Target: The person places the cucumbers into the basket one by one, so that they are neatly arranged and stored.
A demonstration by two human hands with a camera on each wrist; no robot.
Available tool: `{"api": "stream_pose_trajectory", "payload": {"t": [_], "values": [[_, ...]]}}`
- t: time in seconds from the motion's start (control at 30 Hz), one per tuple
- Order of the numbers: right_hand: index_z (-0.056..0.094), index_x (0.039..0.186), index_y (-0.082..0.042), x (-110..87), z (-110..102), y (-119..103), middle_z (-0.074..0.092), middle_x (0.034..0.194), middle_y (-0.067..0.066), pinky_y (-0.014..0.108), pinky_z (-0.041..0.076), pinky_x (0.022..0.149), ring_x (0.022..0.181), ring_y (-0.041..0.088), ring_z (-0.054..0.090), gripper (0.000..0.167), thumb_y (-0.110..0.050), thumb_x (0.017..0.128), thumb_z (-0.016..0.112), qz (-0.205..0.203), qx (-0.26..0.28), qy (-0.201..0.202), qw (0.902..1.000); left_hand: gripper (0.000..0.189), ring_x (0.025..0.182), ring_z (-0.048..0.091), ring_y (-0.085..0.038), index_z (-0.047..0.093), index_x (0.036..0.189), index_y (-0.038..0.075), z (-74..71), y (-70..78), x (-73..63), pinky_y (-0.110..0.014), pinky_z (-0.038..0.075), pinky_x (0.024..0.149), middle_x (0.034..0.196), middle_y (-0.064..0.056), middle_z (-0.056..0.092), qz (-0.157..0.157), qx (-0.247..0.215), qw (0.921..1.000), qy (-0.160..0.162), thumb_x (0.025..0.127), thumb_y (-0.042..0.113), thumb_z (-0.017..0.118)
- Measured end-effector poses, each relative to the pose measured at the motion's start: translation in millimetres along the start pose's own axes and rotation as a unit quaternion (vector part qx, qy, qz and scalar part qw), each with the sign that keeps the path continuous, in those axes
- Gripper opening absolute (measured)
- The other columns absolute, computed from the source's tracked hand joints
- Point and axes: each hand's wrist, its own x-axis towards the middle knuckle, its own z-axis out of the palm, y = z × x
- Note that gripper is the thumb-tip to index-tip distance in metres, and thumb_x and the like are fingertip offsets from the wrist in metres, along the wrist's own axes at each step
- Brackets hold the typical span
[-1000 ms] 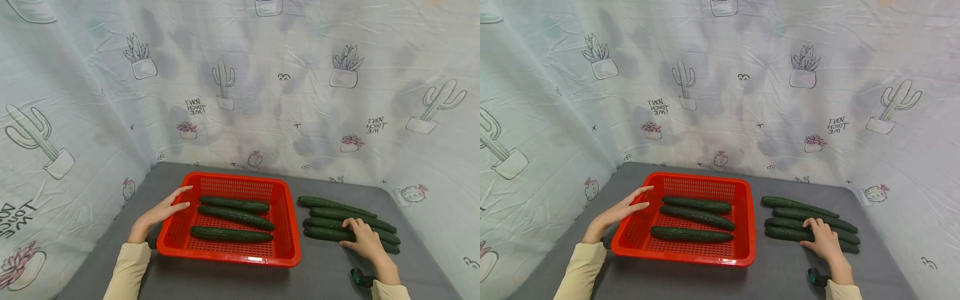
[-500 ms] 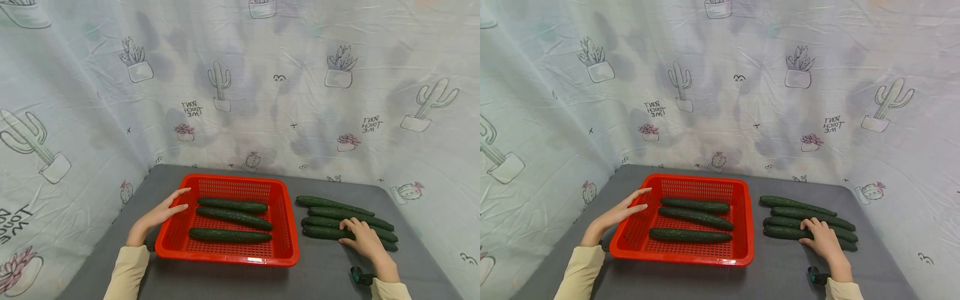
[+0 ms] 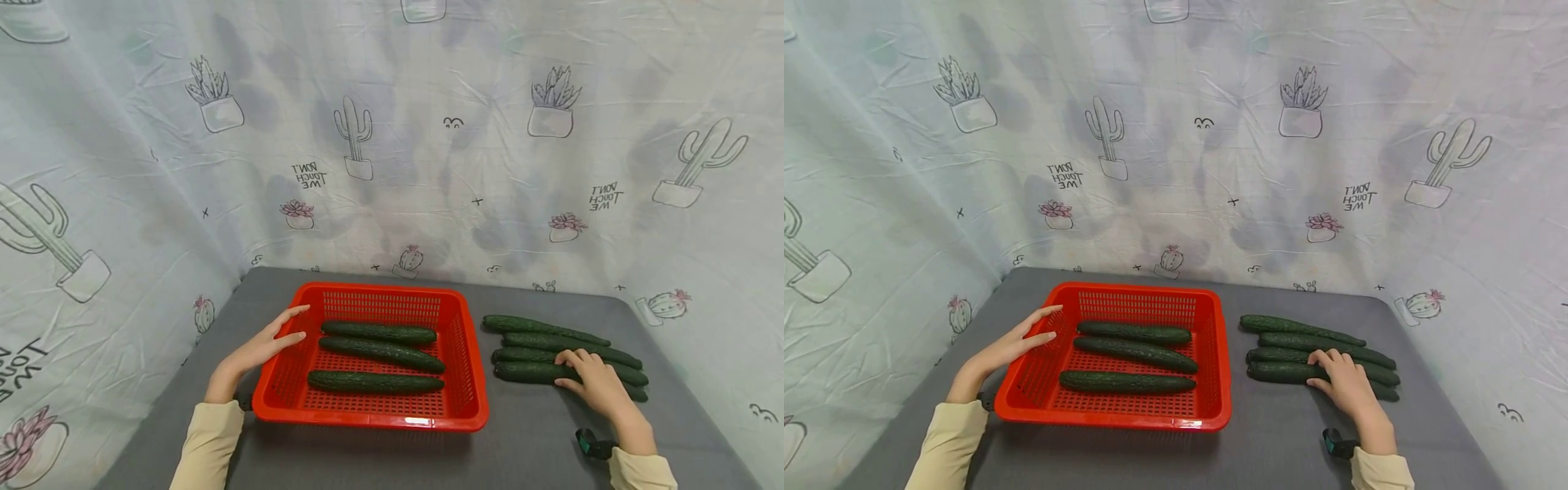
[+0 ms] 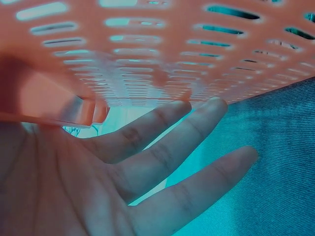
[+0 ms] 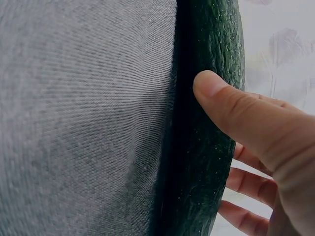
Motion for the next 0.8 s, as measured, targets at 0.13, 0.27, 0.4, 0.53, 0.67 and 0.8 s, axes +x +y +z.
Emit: {"api": "stream_pose_trajectory", "payload": {"t": [0.13, 0.27, 0.4, 0.53, 0.67, 0.8], "values": [[0.056, 0.101, -0.017, -1.0, -0.3, -0.2, 0.054, 0.094, 0.006, 0.047, 0.037, 0.065, 0.085, 0.028, 0.049, 0.03, -0.023, 0.077, 0.073, 0.006, 0.003, -0.003, 1.0, 0.058, 0.138, 0.012, -0.038, 0.022, 0.146, 0.025, -0.3, 2.5, 0.2, -0.068, 0.022, 0.098, 0.153, -0.01, 0.011, 0.0, 0.002, 1.0, -0.001, 0.095, 0.032, 0.049], [0.054, 0.102, -0.016, -2.0, -1.3, 0.0, 0.053, 0.096, 0.008, 0.044, 0.036, 0.063, 0.085, 0.029, 0.048, 0.03, -0.022, 0.078, 0.072, 0.001, 0.008, 0.011, 0.9999, 0.059, 0.138, 0.012, -0.038, 0.021, 0.146, 0.024, -0.5, 4.2, -0.3, -0.068, 0.022, 0.099, 0.153, -0.011, 0.01, 0.004, 0.003, 1.0, -0.003, 0.095, 0.032, 0.049], [0.052, 0.102, -0.014, -1.6, -5.6, -1.6, 0.05, 0.095, 0.009, 0.04, 0.034, 0.063, 0.084, 0.028, 0.046, 0.032, -0.015, 0.077, 0.073, -0.02, 0.02, 0.058, 0.9979, 0.06, 0.138, 0.012, -0.037, 0.021, 0.146, 0.023, -0.8, 4.6, -1.1, -0.068, 0.022, 0.099, 0.153, -0.011, 0.011, 0.006, 0.001, 1.0, -0.003, 0.095, 0.035, 0.05], [0.051, 0.104, -0.01, 0.6, -11.9, -6.7, 0.047, 0.095, 0.011, 0.042, 0.037, 0.068, 0.086, 0.03, 0.048, 0.035, -0.007, 0.077, 0.072, -0.049, 0.039, 0.092, 0.9938, 0.06, 0.138, 0.013, -0.038, 0.021, 0.146, 0.022, -0.7, 4.4, -1.7, -0.068, 0.022, 0.099, 0.153, -0.011, 0.011, 0.004, 0.001, 1.0, -0.001, 0.095, 0.034, 0.05], [0.051, 0.107, -0.007, 2.9, -17.7, -13.5, 0.046, 0.096, 0.012, 0.042, 0.04, 0.069, 0.086, 0.03, 0.05, 0.035, -0.003, 0.078, 0.07, -0.064, 0.059, 0.097, 0.9915, 0.06, 0.137, 0.013, -0.038, 0.021, 0.147, 0.022, 0.1, 4.3, -2.1, -0.068, 0.022, 0.099, 0.153, -0.012, 0.01, 0.002, 0.003, 1.0, 0.002, 0.095, 0.032, 0.05], [0.053, 0.108, -0.008, 3.6, -20.6, -19.0, 0.046, 0.097, 0.01, 0.039, 0.04, 0.066, 0.081, 0.023, 0.047, 0.036, -0.003, 0.077, 0.071, -0.074, 0.052, 0.108, 0.99, 0.06, 0.137, 0.013, -0.038, 0.021, 0.146, 0.023, 1.0, 3.8, -2.9, -0.067, 0.022, 0.099, 0.153, -0.012, 0.011, 0.0, 0.001, 1.0, 0.002, 0.095, 0.032, 0.05]]}}
